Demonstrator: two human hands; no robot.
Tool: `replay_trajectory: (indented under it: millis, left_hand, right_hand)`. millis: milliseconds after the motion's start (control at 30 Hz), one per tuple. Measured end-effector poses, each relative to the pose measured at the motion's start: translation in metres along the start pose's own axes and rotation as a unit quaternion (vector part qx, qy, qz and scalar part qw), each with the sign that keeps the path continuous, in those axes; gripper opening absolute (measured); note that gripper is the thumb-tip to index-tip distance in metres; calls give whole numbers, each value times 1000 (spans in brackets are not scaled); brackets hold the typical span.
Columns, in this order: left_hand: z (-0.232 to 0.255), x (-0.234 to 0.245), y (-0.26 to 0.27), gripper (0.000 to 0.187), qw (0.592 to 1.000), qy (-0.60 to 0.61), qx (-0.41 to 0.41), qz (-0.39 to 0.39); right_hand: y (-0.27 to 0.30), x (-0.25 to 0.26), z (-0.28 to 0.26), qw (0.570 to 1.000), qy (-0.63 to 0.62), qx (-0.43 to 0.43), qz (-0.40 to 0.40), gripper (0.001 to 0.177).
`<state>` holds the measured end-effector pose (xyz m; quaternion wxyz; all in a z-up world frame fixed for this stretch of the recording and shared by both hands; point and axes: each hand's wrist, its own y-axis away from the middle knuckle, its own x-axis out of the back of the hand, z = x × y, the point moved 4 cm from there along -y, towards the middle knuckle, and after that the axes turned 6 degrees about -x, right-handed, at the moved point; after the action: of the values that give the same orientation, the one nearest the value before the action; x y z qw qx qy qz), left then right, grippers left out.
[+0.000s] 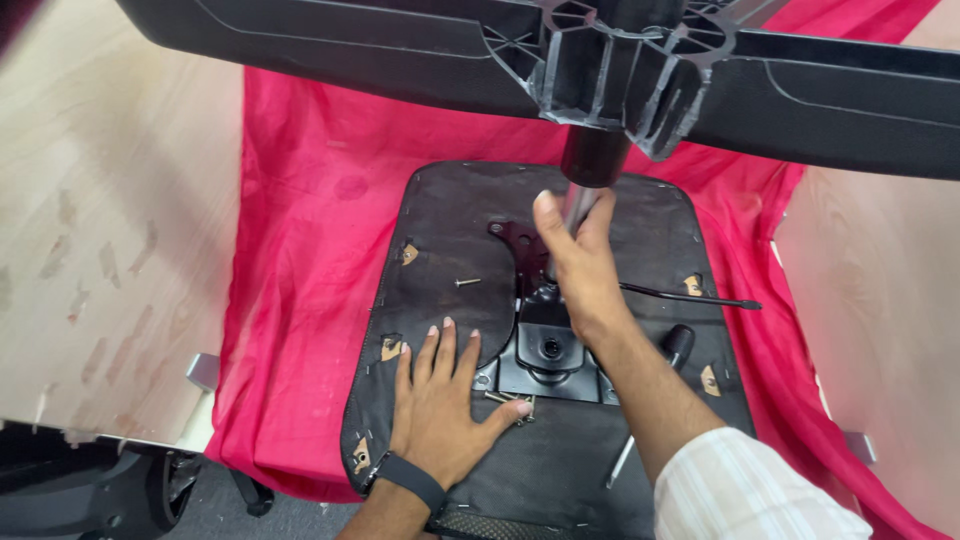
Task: The person uses a screwdriver to tighten screws on the underside of an office chair seat, securing the seat to the gas lift and base assembly. The chair is inverted on a red cloth during the process.
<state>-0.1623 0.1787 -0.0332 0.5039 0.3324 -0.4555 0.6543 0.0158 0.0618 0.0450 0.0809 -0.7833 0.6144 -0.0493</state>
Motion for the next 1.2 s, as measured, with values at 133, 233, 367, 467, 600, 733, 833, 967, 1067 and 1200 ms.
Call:
replay_trajectory:
  millis: [133,233,367,467,600,733,833,967,1067,1200]
  left_hand:
    - [6,3,-2,103,999,-26,-24,23]
    - [8,7,-3,105,999,-31,-29,30]
    - [9,7,-1,108,999,-29,-28,32]
    - [10,6,-2,107,999,-34,-25,31]
    - [10,6,-1,107,999,-39,-16,7]
    - [12,6,-3,107,999,-46,-22,6]
    - [10,4,-2,107,999,-47,-18,4]
    - [7,1,0,107,999,-34,-20,-14]
    - [0,-3,-7,97,1000,21,9,12]
    - [-32,-7,-52,93,995,59,44,70]
  right_hand:
    - [-18,1,-2,1000,-17,-8,1,35]
    - [-22,3,-4,1000,-6,-3,17,27]
    - [-20,22,-6,999,-6,15,34,25]
    - [-23,41,-7,998,-16,29,61,25]
    - [-26,44,-5,993,-48,51,93,27]
    - [-26,40,-6,990,-50,37,130,27]
    - [-32,39,-12,990,-68,15,125,27]
    - [-48,47,-28,993,-91,-18,72,30]
    - [-48,47,-30,992,-97,-14,81,33]
    - [-43,47,-35,993,-77,-15,86,28]
